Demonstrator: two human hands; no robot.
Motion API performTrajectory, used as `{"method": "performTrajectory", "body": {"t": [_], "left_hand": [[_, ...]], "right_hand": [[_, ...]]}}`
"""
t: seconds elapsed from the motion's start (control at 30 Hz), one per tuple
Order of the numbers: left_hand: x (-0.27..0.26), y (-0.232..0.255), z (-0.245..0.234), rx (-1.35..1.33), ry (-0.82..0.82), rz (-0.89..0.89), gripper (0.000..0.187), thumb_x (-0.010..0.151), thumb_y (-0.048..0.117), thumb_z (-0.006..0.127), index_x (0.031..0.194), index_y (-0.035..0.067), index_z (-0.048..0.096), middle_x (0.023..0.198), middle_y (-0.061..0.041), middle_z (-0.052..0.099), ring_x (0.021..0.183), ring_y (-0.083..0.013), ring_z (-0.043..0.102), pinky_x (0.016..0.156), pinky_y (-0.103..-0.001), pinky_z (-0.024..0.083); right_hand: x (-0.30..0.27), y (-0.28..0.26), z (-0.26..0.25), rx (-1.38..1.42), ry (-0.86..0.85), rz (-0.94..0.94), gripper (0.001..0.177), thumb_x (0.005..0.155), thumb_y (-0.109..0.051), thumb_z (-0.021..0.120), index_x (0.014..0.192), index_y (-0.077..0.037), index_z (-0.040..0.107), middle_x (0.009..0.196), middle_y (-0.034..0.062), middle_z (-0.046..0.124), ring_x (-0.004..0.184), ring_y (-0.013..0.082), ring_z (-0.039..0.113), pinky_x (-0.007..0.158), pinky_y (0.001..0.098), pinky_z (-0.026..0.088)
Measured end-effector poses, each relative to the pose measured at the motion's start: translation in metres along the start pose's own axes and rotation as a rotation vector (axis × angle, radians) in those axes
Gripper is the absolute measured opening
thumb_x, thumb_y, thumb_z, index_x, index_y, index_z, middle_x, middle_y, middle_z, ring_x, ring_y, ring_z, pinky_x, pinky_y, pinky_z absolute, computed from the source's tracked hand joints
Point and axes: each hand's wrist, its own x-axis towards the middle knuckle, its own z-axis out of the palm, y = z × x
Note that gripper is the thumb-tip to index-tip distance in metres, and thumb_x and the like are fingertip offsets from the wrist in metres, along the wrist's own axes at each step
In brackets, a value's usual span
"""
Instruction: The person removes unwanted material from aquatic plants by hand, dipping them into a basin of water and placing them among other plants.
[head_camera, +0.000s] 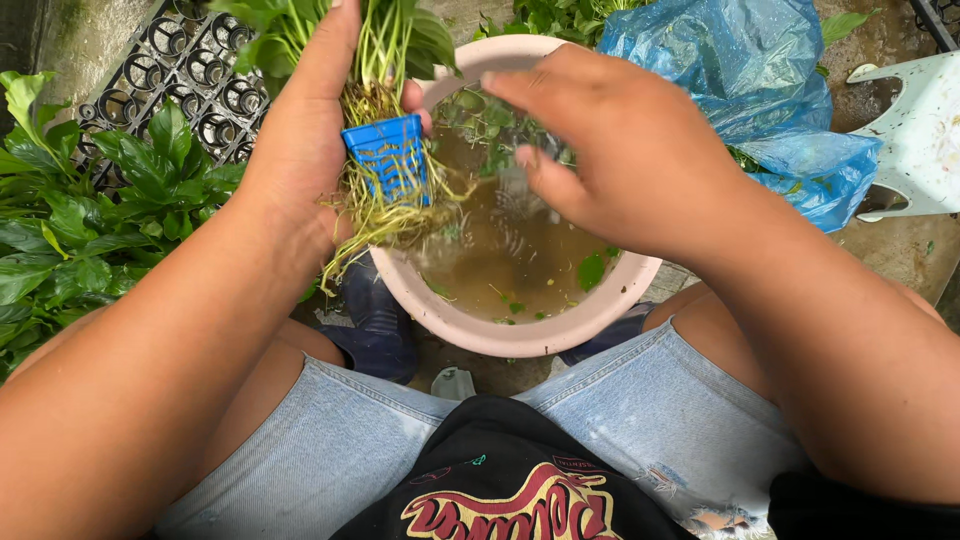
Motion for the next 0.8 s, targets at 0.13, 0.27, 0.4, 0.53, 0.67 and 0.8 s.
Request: {"method": "performTrajectory", "body": {"t": [0.13,0.27,0.4,0.53,0.67,0.8], "left_hand": [[0.000,-0.009,0.004,-0.042,-0.191,0.024,0.050,0.079,0.057,0.062,0.098,0.011,0.065,0.068,-0.011,0.065,0.054,-0.0224,0.065,0.051,-0.032,0.054],[-0.001,-0.016,0.006,-0.121,-0.273,-0.030,0.052,0.078,0.057,0.065,0.089,0.007,0.069,0.066,-0.011,0.065,0.053,-0.0229,0.062,0.053,-0.038,0.054],[-0.005,-0.017,0.007,0.014,-0.228,-0.021,0.055,0.073,0.062,0.063,0.087,0.009,0.067,0.064,-0.009,0.064,0.050,-0.0205,0.060,0.050,-0.037,0.053],[-0.010,-0.027,0.007,-0.161,-0.481,-0.111,0.055,0.089,0.049,0.064,0.119,0.003,0.069,0.092,-0.015,0.074,0.068,-0.0228,0.069,0.065,-0.036,0.059],[-0.012,-0.034,0.003,-0.298,-0.626,-0.125,0.048,0.097,0.042,0.063,0.122,0.002,0.069,0.115,-0.017,0.074,0.103,-0.0291,0.072,0.096,-0.042,0.057],[-0.018,-0.026,0.009,-0.293,-0.612,-0.119,0.054,0.095,0.044,0.061,0.126,0.000,0.067,0.120,-0.020,0.074,0.107,-0.0340,0.072,0.100,-0.048,0.058]], "right_hand": [[-0.005,0.007,0.008,-0.287,-0.265,0.135,0.045,0.107,-0.043,0.057,0.140,-0.015,0.066,0.132,0.0062,0.066,0.116,0.0409,0.059,0.084,0.0602,0.044],[-0.009,0.012,0.013,-0.267,-0.034,0.024,0.018,0.098,-0.032,0.083,0.088,-0.019,0.075,0.113,-0.0032,0.072,0.112,0.0326,0.059,0.093,0.0524,0.037],[-0.001,-0.001,0.007,0.013,0.089,-0.025,0.030,0.100,-0.014,0.093,0.096,-0.012,0.063,0.100,0.0037,0.061,0.102,0.0277,0.058,0.094,0.0435,0.038],[0.000,-0.007,0.017,0.049,0.199,-0.060,0.024,0.109,-0.007,0.084,0.129,-0.002,0.072,0.111,0.0174,0.062,0.105,0.0335,0.062,0.089,0.0435,0.048],[0.004,-0.016,0.025,0.103,0.250,-0.093,0.008,0.107,0.000,0.080,0.106,-0.003,0.073,0.096,0.0145,0.063,0.091,0.0298,0.062,0.080,0.0404,0.047],[0.008,-0.022,0.021,0.138,0.231,-0.132,0.010,0.104,0.005,0.070,0.098,-0.002,0.066,0.091,0.0114,0.058,0.083,0.0289,0.053,0.076,0.0414,0.040]]}}
